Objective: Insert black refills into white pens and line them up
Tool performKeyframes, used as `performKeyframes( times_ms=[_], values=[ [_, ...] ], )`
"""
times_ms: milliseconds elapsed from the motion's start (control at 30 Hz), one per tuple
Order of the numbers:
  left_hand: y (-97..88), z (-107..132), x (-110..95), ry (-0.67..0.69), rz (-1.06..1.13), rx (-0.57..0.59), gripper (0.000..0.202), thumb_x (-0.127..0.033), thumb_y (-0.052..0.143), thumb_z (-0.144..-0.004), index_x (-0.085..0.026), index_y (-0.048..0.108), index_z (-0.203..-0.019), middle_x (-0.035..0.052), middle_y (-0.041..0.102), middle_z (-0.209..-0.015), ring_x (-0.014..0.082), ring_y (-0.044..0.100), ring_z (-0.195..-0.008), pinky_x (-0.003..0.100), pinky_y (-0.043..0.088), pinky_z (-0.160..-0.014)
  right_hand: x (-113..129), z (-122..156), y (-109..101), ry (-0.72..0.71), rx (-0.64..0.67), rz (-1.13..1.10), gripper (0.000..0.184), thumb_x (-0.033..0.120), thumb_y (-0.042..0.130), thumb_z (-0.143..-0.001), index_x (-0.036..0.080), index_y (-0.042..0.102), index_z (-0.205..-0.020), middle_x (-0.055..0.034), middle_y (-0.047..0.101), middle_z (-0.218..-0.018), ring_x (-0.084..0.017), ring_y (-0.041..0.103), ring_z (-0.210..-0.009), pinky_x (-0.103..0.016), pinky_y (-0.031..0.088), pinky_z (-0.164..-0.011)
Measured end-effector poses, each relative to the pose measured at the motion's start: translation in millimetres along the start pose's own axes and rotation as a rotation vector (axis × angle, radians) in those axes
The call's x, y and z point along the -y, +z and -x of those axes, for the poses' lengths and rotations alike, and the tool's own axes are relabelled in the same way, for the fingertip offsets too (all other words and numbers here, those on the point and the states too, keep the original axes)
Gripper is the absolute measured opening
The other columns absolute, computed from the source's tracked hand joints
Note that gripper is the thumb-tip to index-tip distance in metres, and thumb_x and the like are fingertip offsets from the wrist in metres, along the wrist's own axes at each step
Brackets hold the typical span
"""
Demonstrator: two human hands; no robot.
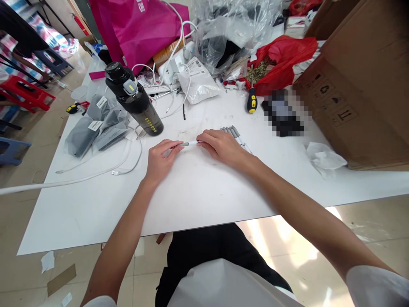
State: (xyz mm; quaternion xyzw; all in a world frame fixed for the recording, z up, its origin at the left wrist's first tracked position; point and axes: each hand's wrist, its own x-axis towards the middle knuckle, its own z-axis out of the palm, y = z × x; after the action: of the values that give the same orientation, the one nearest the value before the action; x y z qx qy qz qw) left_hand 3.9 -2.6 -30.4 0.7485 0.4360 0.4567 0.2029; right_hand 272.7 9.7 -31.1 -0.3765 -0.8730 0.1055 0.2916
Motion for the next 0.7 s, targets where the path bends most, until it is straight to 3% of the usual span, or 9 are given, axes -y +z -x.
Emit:
performKeyframes(
  times_ms=[133, 233, 367, 500, 600, 700],
  values=[
    [-1.0, 0, 0, 0.064, 0.001, -0.041, 0.013, -0.036, 0.086, -0.102, -0.027, 0.091, -0.109, 0.0053, 0.087, -0.105, 0.0204, 0.079, -0.093, 0.037, 0.064, -0.086, -2, 0, -2, 0.021, 0.0, -0.096, 0.039, 0.043, 0.042, -0.121, 0.02, 0.073, -0.118, -0.014, 0.08, -0.11, -0.026, 0.069, -0.093, -0.038, 0.045, -0.079],
    [-1.2, -1, -1, 0.041, 0.014, -0.059, 0.011, -0.033, 0.087, -0.101, -0.027, 0.09, -0.11, 0.0045, 0.087, -0.105, 0.0197, 0.079, -0.093, 0.036, 0.063, -0.087, -1, -2, -2, 0.131, -0.056, -0.342, 0.041, 0.058, 0.058, -0.115, 0.021, 0.076, -0.114, -0.0092, 0.082, -0.102, -0.023, 0.068, -0.082, -0.036, 0.047, -0.076],
    [0.6, 1, -6, -0.021, 0.03, -0.047, 0.009, -0.027, 0.09, -0.096, -0.026, 0.088, -0.105, 0.0021, 0.085, -0.1, 0.0179, 0.076, -0.089, 0.033, 0.061, -0.086, 5, -9, -6, 0.368, -0.24, -0.852, 0.052, 0.073, 0.089, -0.088, 0.024, 0.076, -0.1, -0.0011, 0.074, -0.078, -0.017, 0.06, -0.065, -0.032, 0.044, -0.061],
    [4.4, 3, -12, 0.042, 0.03, 0.009, 0.007, -0.023, 0.09, -0.096, -0.023, 0.085, -0.101, 0.0019, 0.083, -0.096, 0.0174, 0.076, -0.088, 0.033, 0.06, -0.087, 7, -19, -12, 0.466, -0.492, -1.163, 0.055, 0.074, 0.095, -0.079, 0.026, 0.07, -0.085, 0.0019, 0.065, -0.079, -0.013, 0.054, -0.067, -0.028, 0.045, -0.058],
    [6.3, 4, -13, 0.085, -0.004, 0.018, 0.007, -0.024, 0.086, -0.099, -0.023, 0.084, -0.105, 0.0029, 0.082, -0.097, 0.0189, 0.076, -0.091, 0.034, 0.06, -0.088, 4, -23, -19, 0.56, -0.567, -1.333, 0.056, 0.075, 0.093, -0.082, 0.027, 0.065, -0.089, 0.0019, 0.068, -0.089, -0.014, 0.064, -0.079, -0.026, 0.054, -0.068],
    [7.0, 4, -10, 0.12, -0.058, 0.002, 0.006, -0.027, 0.081, -0.103, -0.023, 0.084, -0.107, 0.0036, 0.081, -0.096, 0.0201, 0.075, -0.091, 0.036, 0.06, -0.087, 0, -24, -28, 0.654, -0.577, -1.523, 0.051, 0.07, 0.088, -0.092, 0.028, 0.059, -0.092, 0.007, 0.056, -0.075, -0.012, 0.057, -0.065, -0.024, 0.053, -0.062]
  ],
)
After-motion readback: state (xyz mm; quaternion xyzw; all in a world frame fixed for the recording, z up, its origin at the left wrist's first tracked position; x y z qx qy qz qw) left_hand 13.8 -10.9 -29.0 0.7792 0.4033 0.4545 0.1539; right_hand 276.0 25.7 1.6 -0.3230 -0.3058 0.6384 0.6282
